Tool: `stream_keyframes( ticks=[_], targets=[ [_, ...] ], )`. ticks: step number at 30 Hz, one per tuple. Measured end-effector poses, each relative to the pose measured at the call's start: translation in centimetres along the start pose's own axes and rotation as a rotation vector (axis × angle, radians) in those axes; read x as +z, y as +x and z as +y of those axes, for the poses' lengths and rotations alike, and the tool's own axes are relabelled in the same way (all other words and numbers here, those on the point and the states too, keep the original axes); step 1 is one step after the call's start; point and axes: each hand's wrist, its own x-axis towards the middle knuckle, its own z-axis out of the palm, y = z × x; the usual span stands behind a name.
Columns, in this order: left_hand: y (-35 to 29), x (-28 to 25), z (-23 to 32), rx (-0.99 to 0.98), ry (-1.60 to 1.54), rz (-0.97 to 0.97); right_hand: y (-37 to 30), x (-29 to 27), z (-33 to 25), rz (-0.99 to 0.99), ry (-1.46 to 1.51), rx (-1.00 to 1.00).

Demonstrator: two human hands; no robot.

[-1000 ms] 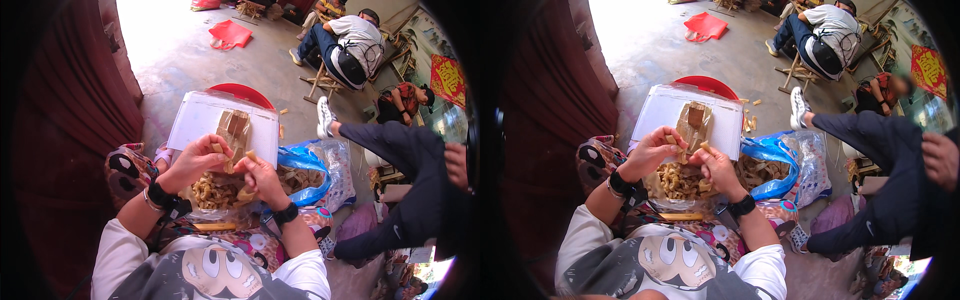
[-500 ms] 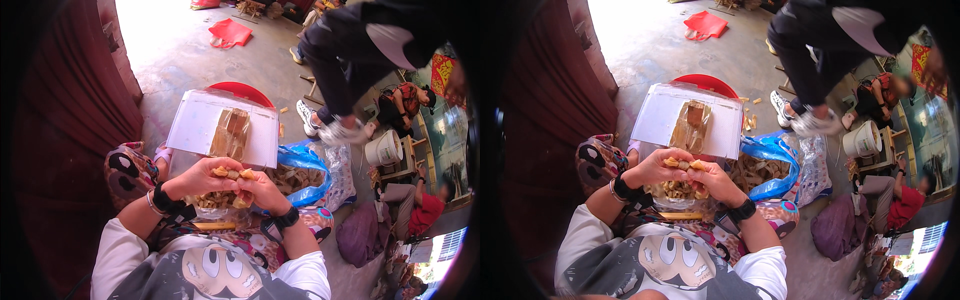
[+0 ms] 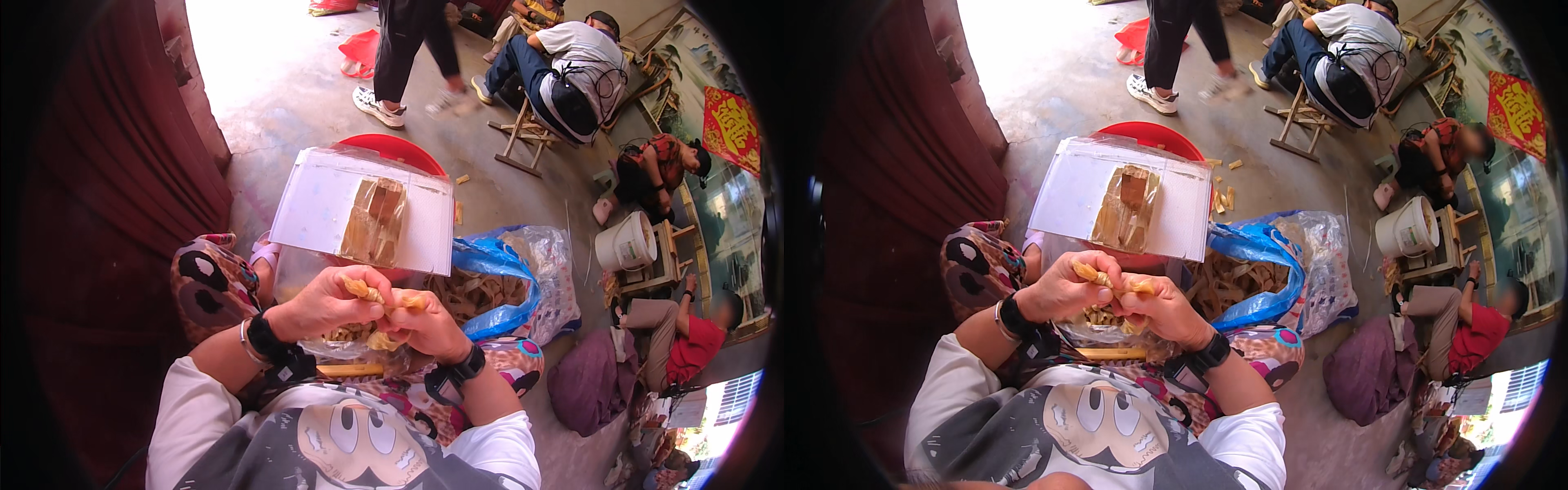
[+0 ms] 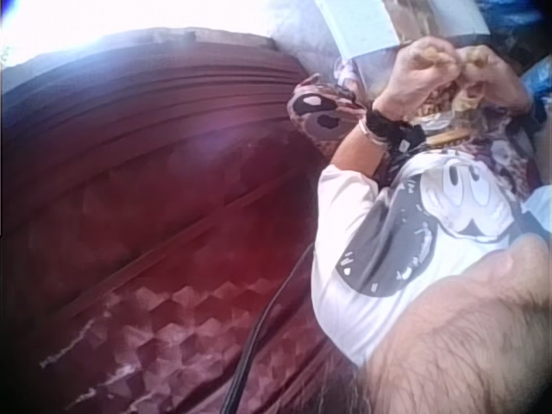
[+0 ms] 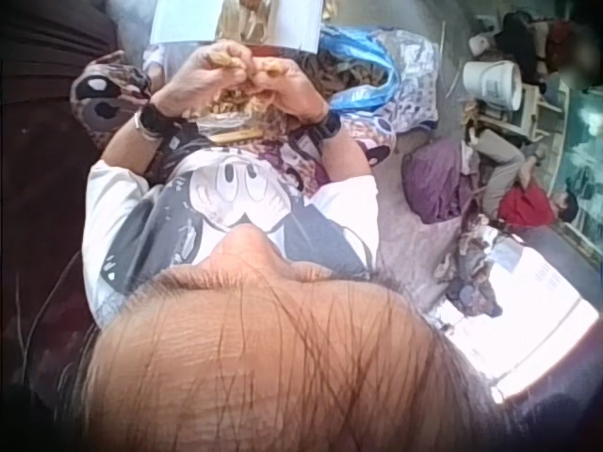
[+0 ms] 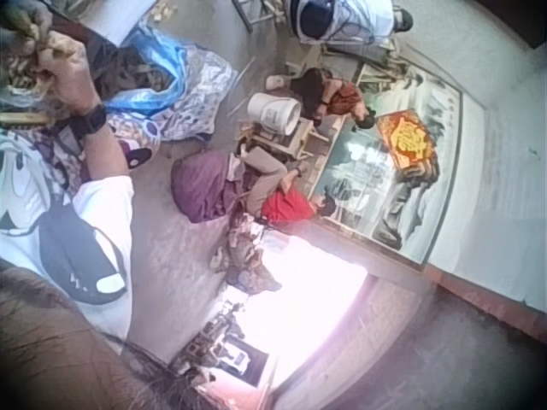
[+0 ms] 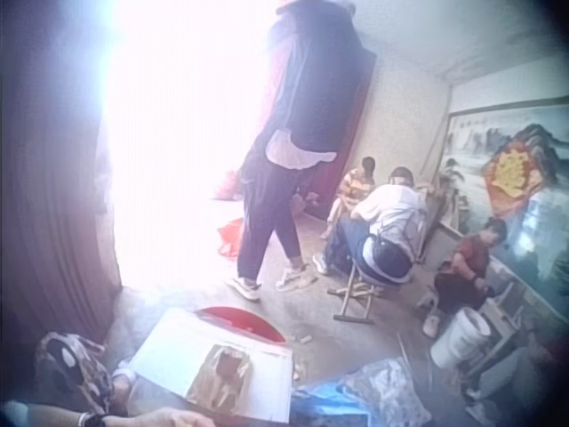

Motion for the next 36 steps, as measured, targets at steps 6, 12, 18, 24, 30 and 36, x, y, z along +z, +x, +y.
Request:
stream_keyframes(
  ticks=[6,12,18,24,30,36],
  targets=[
    [0.2,-1.7,1.1,0.135,0.783,0.250,0.5,-0.9,0.6,0.237,-0.911,-0.421],
    [0.2,-2.0,1.0,0.356,1.056,0.077,0.4,-0.4,0.4,0.261,-0.428,-0.073],
    [0.4,-1.2,0.4,0.265,1.288,0.119,1.0,0.1,1.4,0.302,-0.995,-0.210],
    [0.1,-1.7,-0.8,0.169,1.141,0.026,0.9,1.1,1.5,0.286,-1.018,-0.234],
    [-0.5,0.1,-0.3,-0.171,0.252,0.012,-0.2,0.9,0.3,0.145,-0.409,0.022],
    [-0.6,0.7,0.2,-0.265,0.027,0.008,-0.3,0.2,0.2,0.027,-0.213,0.021]
  ],
)
